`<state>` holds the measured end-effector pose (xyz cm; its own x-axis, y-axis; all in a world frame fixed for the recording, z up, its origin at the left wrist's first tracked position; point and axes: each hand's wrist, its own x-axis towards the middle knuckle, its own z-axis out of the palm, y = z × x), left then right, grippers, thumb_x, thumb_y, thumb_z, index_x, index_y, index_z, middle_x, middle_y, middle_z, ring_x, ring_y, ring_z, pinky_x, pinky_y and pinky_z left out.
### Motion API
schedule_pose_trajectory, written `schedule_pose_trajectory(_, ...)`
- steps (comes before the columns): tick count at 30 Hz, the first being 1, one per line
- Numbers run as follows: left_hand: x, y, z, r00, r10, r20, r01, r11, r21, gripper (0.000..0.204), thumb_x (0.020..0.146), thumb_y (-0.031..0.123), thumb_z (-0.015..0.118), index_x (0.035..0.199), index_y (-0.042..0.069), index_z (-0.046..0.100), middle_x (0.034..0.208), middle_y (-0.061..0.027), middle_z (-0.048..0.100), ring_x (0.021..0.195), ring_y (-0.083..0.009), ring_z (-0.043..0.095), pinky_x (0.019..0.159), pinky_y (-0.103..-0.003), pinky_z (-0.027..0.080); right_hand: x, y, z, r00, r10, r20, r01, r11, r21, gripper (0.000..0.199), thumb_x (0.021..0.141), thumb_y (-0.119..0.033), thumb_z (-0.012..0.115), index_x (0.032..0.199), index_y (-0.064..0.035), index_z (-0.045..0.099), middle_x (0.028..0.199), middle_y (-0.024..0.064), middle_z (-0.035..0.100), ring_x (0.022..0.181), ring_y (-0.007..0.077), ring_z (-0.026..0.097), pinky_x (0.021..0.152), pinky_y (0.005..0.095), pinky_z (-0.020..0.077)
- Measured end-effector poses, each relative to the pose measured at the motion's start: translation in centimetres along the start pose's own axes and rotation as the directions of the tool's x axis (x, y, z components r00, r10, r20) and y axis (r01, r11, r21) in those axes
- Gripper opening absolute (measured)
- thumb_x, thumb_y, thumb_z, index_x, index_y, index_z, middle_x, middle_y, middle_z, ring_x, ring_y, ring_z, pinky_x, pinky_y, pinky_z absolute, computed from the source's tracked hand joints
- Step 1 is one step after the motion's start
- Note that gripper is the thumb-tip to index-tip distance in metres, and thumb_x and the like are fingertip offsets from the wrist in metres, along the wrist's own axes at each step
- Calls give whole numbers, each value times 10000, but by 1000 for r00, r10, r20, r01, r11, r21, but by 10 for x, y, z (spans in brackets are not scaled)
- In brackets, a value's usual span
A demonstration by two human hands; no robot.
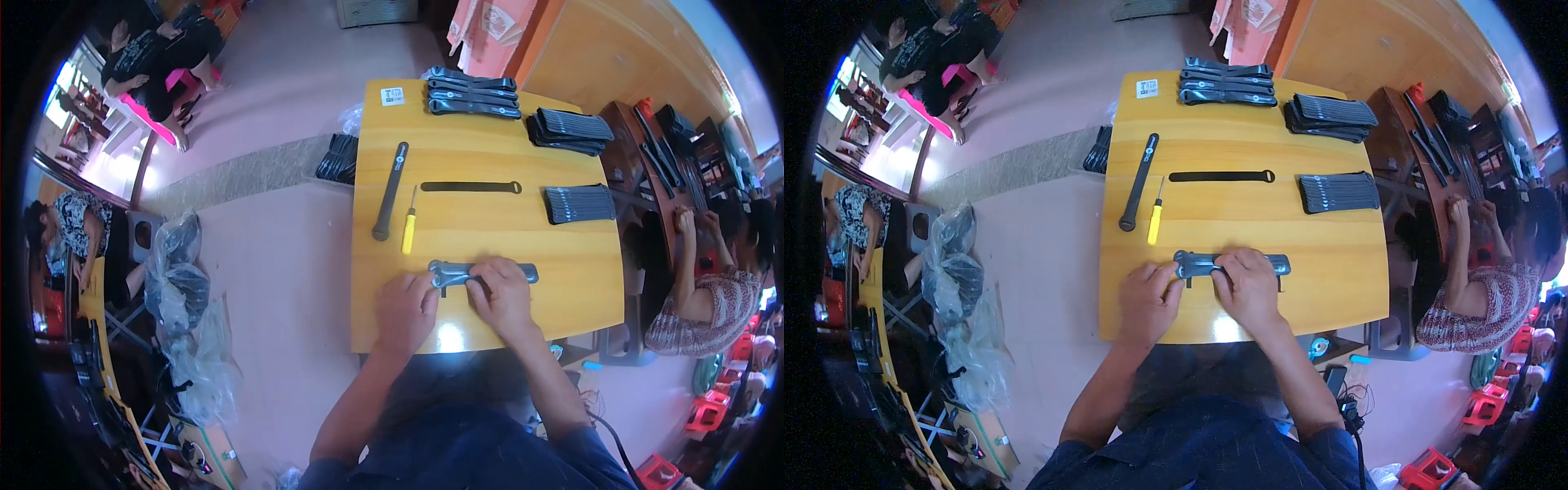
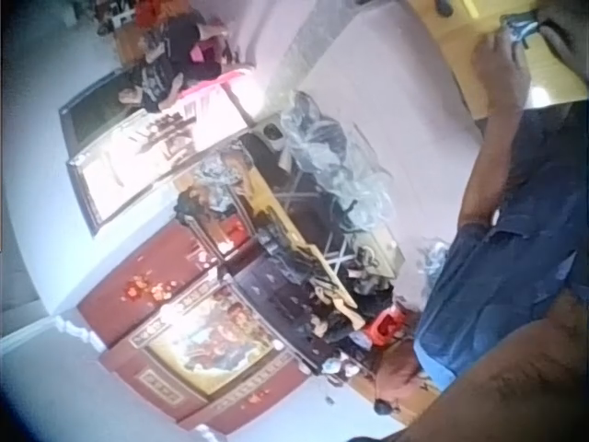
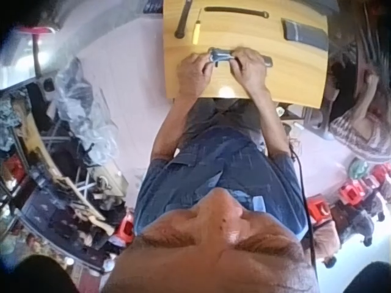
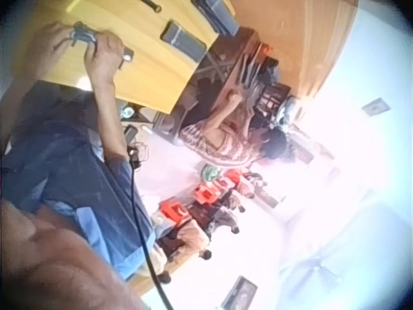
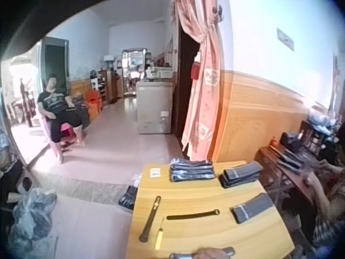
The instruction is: Assembling metal and plastic components for straps or handles in a manufacturing setting.
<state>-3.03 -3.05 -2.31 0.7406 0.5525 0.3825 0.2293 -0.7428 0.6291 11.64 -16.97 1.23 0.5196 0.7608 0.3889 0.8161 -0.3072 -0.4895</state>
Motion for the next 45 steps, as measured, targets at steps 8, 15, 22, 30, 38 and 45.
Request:
schedule_pose_trajectory(8,-2,5,1,997,80,-9,-79,990,113,304,820,133,755,1123,135,725,897,-64,635,858,-301,648,758,-458,479,2,0,-4,999,33,10,-33,999,22,139,797,-81,774,902,-55,687,898,116,665,891,343,650,812,453,524)
schedule_pose_trajectory(15,-2,8,-4,984,173,31,-175,978,110,303,831,126,787,1130,126,742,916,-66,642,862,-287,650,770,-444,491,1,1,0,1000,20,-16,-20,1000,11,130,789,-77,764,886,-42,685,886,121,647,867,342,649,802,451,530)
schedule_pose_trajectory(22,-4,6,-1,986,166,8,-166,980,114,248,850,135,776,1093,98,743,916,-73,640,867,-298,651,781,-450,495,1,9,-2,999,42,33,-43,998,35,138,810,-101,755,922,-57,687,895,133,647,886,368,639,783,470,524)
schedule_pose_trajectory(30,-7,6,1,988,157,-10,-155,981,117,231,850,132,769,1076,88,742,926,-86,649,884,-305,659,794,-453,498,1,17,-19,993,73,97,-74,997,7,151,800,-115,774,912,-66,685,907,131,645,905,359,648,785,475,537)
schedule_pose_trajectory(38,-2,10,0,983,180,-38,-173,973,152,248,843,146,756,1087,107,734,907,-66,643,851,-279,657,773,-433,504,1,26,-26,987,72,144,-79,996,43,202,763,-130,818,900,-77,678,919,105,640,928,339,654,794,455,545)
schedule_pose_trajectory(45,4,16,-5,979,191,73,-200,970,138,298,844,147,785,1132,89,741,970,-89,644,898,-307,654,787,-452,512,-9,29,-20,999,-20,50,17,998,58,209,775,-119,795,938,-79,670,927,121,652,903,356,651,781,463,540)
